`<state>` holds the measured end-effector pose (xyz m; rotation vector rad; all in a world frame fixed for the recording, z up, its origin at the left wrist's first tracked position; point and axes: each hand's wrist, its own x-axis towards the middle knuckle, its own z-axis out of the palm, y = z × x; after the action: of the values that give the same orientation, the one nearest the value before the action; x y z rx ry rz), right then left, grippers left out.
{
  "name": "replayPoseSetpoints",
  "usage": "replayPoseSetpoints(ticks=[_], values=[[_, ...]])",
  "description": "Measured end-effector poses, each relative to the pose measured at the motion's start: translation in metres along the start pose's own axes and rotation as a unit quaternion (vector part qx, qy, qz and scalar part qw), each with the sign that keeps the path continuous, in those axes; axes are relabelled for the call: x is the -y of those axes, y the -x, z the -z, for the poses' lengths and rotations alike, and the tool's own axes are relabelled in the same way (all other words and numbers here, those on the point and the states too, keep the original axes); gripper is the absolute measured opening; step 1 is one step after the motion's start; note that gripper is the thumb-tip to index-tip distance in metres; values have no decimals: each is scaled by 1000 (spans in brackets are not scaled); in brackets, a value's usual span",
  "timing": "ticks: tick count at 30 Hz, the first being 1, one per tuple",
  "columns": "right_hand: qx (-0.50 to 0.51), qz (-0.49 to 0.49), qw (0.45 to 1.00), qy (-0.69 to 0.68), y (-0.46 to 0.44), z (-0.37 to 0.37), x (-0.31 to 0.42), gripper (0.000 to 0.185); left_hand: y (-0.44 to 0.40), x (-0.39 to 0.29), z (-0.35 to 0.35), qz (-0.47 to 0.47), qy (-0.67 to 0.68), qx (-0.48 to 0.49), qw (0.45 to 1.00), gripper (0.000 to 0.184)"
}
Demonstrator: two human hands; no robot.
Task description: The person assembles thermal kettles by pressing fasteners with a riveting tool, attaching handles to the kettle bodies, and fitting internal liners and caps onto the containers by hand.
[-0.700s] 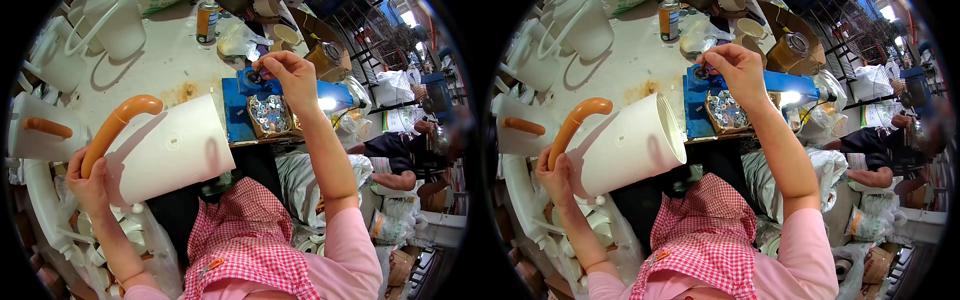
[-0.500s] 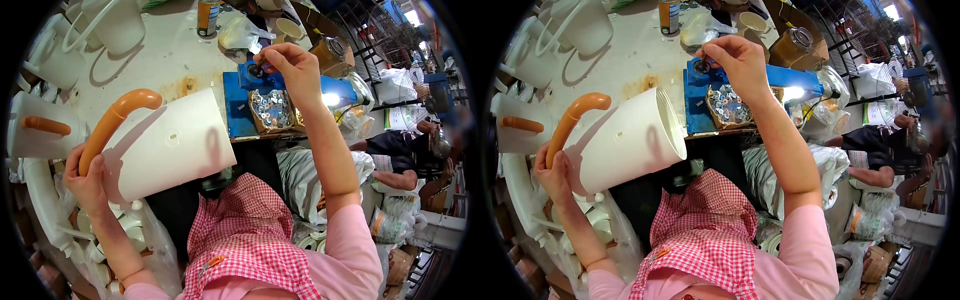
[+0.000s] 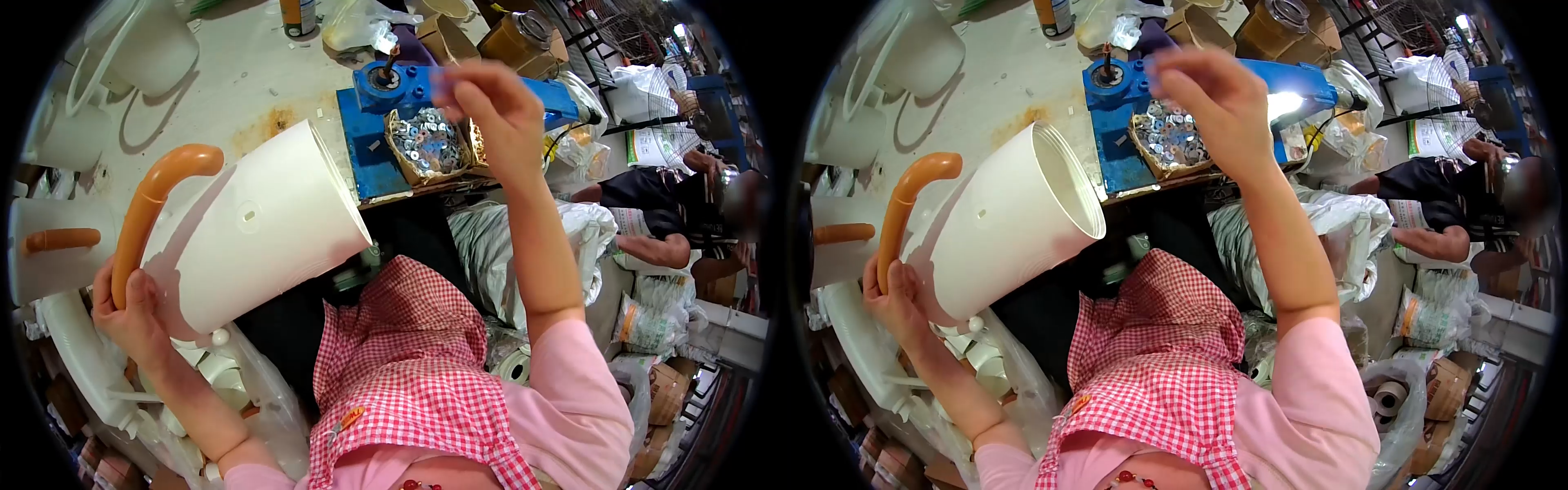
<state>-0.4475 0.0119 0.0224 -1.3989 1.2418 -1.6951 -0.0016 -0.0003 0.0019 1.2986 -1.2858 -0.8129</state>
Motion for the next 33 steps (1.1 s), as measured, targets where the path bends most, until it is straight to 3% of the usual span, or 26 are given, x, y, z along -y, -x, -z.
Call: replayPoseSetpoints(ticks=[2,4,5,8,11,14,16,19,21,26,33], values=[[82,-186,973,106,30,30,-30,15,-1,4,2,-15,8,15,1000,34],[106,-168,937,287,41,29,-54,14,-3,5,1,-13,8,21,1000,35],[90,-104,927,349,39,25,-64,15,-4,4,1,-13,6,24,1000,35],[134,-29,867,480,29,13,-86,16,-2,-1,-10,-11,-29,1,1000,28],[138,-18,848,512,27,9,-91,14,1,-6,-9,-33,-62,38,997,30],[117,6,884,453,30,15,-83,9,0,1,-5,-1,-33,24,999,38],[109,10,895,433,37,14,-56,4,-3,-4,-12,-49,-46,33,997,33],[31,182,927,327,27,10,-24,18,-2,-6,-12,-43,-43,36,997,33],[12,207,927,313,2,2,-5,19,-4,-9,-7,48,-15,48,998,36],[-4,277,926,257,-40,-25,-3,22,-3,-10,-11,3,-46,43,998,35],[30,413,830,372,-50,-23,-14,20,-1,-9,-9,11,-7,44,999,32]])
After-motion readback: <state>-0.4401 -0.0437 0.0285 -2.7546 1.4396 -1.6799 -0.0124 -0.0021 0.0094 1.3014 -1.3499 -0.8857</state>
